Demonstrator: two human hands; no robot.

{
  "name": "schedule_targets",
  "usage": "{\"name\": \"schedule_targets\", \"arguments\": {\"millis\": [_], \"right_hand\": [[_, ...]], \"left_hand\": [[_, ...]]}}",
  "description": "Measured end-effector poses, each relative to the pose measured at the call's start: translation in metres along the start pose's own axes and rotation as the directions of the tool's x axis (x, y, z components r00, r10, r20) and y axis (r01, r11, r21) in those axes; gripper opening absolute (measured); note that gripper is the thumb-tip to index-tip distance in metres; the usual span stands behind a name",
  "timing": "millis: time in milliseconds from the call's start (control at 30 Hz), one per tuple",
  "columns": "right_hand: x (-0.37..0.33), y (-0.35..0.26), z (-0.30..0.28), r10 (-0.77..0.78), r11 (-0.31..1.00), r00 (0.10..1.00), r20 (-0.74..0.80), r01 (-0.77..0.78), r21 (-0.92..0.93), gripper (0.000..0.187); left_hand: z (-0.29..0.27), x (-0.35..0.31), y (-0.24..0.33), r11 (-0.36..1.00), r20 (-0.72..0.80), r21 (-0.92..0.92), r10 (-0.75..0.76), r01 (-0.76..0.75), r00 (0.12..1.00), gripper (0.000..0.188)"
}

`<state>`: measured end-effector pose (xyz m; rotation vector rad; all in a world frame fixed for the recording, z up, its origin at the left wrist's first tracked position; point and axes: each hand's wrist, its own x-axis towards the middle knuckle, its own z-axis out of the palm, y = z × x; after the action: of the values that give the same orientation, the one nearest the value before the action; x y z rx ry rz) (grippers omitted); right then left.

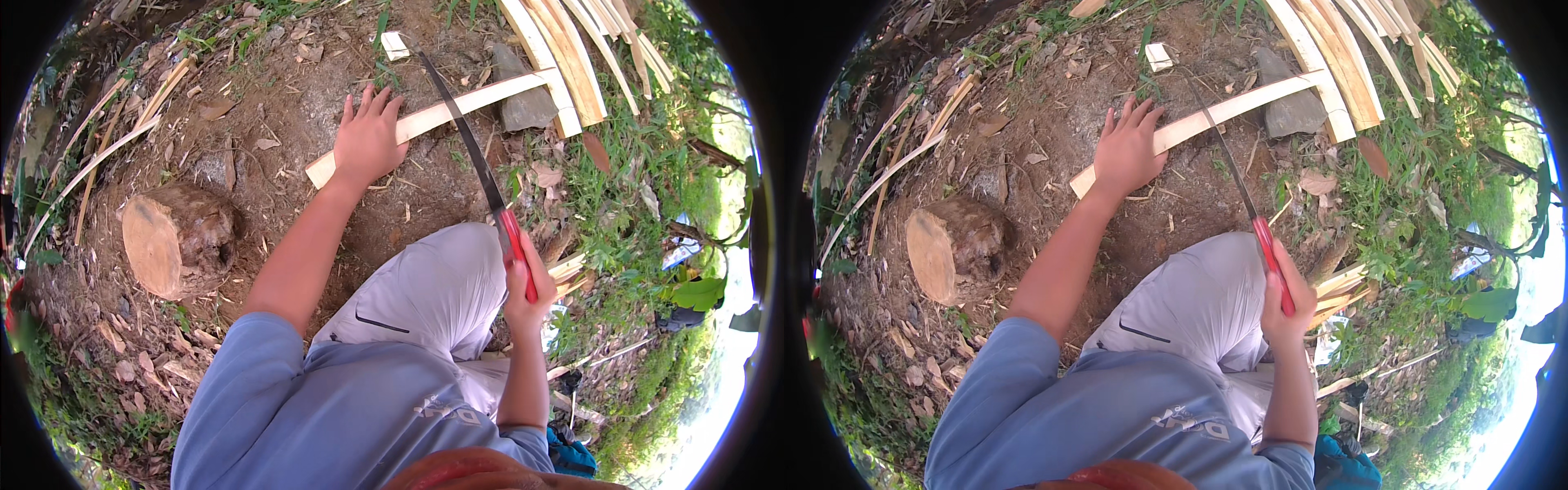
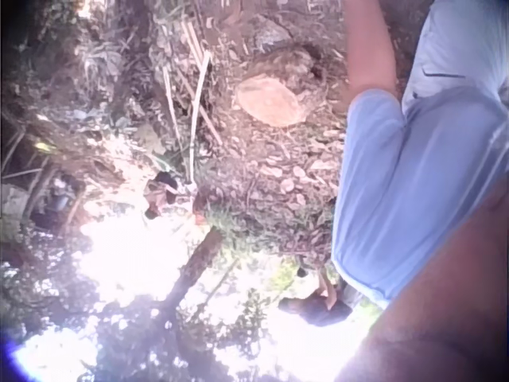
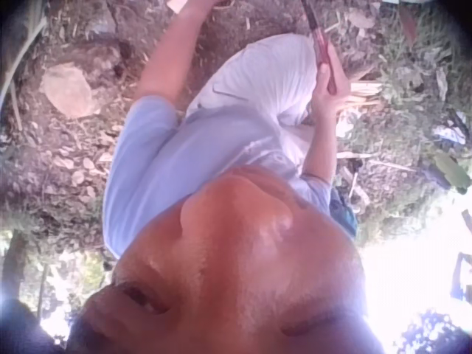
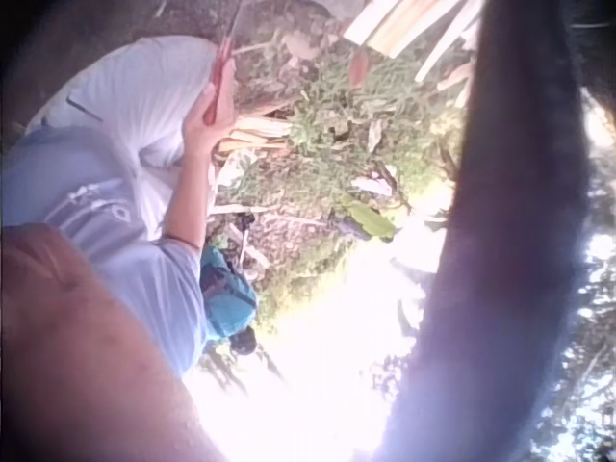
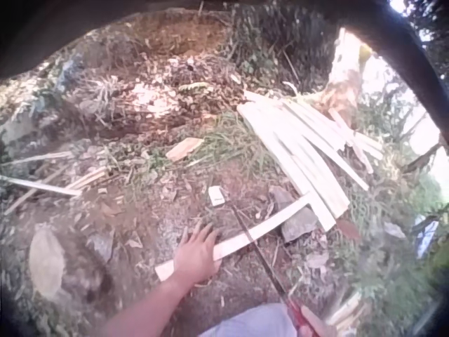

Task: The person sits on the ground and uses a red hand saw to cut thin wooden strips into smaller pieces. They hold the wood with one hand and saw with the other, periodically stacking the cut pieces on the ground.

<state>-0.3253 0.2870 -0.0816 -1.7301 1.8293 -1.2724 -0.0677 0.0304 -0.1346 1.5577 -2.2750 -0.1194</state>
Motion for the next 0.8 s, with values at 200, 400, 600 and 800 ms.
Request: {"name": "schedule_targets", "arguments": {"millis": [200,400,600,800], "right_hand": [[-0.137,-0.062,-0.115,0.231,0.971,0.971,-0.055,-0.234,-0.044,0.047],[-0.216,-0.094,-0.149,0.236,0.956,0.879,-0.414,-0.287,-0.065,0.061],[-0.257,-0.070,-0.119,0.364,0.930,0.786,-0.500,-0.334,0.151,0.062],[-0.229,-0.082,-0.109,0.341,0.940,0.782,-0.522,-0.290,0.180,0.067]], "left_hand": [[-0.002,0.002,0.005,0.999,-0.021,-0.013,0.038,-0.038,0.999,0.071],[0.004,-0.002,0.002,0.986,-0.212,-0.017,0.156,-0.163,0.965,0.068],[-0.009,-0.009,-0.004,0.915,-0.317,-0.288,0.188,-0.284,0.929,0.068],[-0.023,-0.002,0.010,0.951,-0.288,-0.140,0.226,-0.275,0.931,0.076]]}}
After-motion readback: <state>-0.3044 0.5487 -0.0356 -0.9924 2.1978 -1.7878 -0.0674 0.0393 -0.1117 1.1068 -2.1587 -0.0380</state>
